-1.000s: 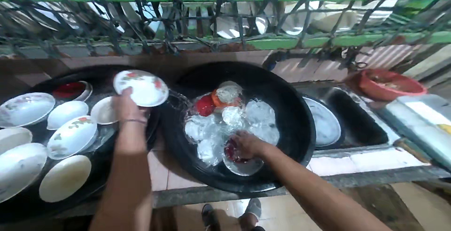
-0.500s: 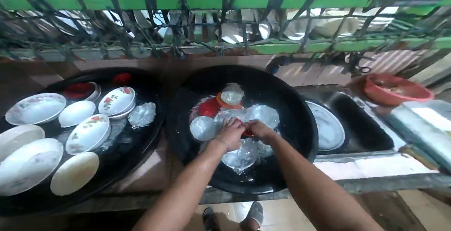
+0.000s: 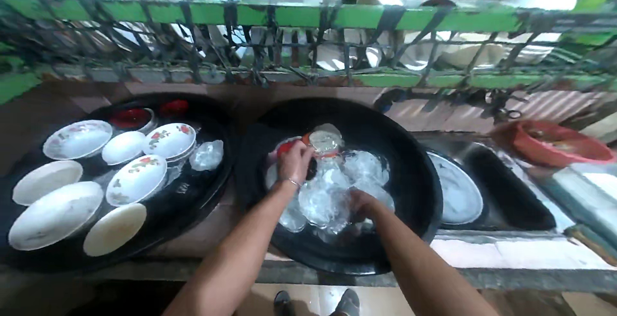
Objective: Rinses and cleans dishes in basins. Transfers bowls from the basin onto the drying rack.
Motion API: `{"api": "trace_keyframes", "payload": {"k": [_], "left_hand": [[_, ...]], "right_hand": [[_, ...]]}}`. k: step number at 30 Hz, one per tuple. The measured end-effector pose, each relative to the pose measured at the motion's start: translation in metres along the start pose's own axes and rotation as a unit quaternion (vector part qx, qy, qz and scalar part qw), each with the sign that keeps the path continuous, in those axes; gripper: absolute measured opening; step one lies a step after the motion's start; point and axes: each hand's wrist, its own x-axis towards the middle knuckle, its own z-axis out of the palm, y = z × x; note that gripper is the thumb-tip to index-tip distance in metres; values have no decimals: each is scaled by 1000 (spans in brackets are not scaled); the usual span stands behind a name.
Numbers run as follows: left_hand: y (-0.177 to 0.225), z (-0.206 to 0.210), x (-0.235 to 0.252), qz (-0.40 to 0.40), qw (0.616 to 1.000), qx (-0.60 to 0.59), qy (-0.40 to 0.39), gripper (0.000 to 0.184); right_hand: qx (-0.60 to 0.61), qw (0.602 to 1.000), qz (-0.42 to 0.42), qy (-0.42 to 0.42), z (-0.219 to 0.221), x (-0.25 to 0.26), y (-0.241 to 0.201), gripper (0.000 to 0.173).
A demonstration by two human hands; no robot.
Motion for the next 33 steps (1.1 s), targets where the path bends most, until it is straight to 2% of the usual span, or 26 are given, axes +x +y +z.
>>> {"api": "trace_keyframes", "payload": {"k": [3, 6, 8, 10, 12, 14, 16, 18, 20, 21, 23, 25, 27, 28, 31, 32, 33], "left_hand": [[-13, -67, 4, -37, 993, 28, 110, 41], [-45, -134, 12, -63, 976, 94, 188, 43], [-70, -164, 18, -82, 968, 130, 200, 38], [-90, -171, 21, -115, 961, 152, 199, 32], [-89, -156, 15, -109, 963, 168, 179, 34], [-58, -119, -5, -13, 980, 172, 100, 31], [-23, -60, -29, 150, 976, 139, -72, 29], [-6, 11, -40, 242, 927, 148, -247, 54], [4, 64, -40, 223, 894, 194, -335, 75], [7, 77, -36, 199, 885, 212, -363, 74], [15, 87, -28, 176, 881, 213, -384, 60], [21, 90, -26, 163, 896, 211, -355, 44], [26, 91, -29, 152, 907, 231, -317, 37], [29, 91, -30, 150, 908, 237, -312, 42], [18, 94, -23, 157, 908, 221, -320, 82], [13, 93, -20, 157, 907, 211, -329, 88], [11, 93, -20, 154, 905, 210, -337, 86]], "right_hand": [[28, 995, -44, 84, 3, 9, 6, 47], [42, 985, -78, 148, -2, 6, -8, 42], [114, 975, -85, 172, -5, 6, -17, 40], [162, 962, -110, 188, -7, 12, -16, 37], [195, 951, -136, 197, -8, 19, -14, 37], [210, 945, -145, 203, -10, 25, -14, 36], [214, 947, -132, 199, -12, 25, -16, 37], [242, 946, -89, 195, -11, 22, -19, 37], [294, 939, -42, 175, -12, 13, -21, 38], [315, 935, -26, 161, -15, 6, -21, 40], [335, 926, -18, 175, -18, 7, -16, 38], [314, 921, -25, 230, -22, 11, -13, 36], [278, 921, -41, 270, -27, 10, -16, 37], [262, 925, -50, 272, -28, 8, -18, 36], [263, 936, -49, 227, -29, 2, -22, 33], [260, 943, -46, 204, -29, 2, -23, 33], [255, 948, -40, 184, -30, 2, -22, 33]]}}
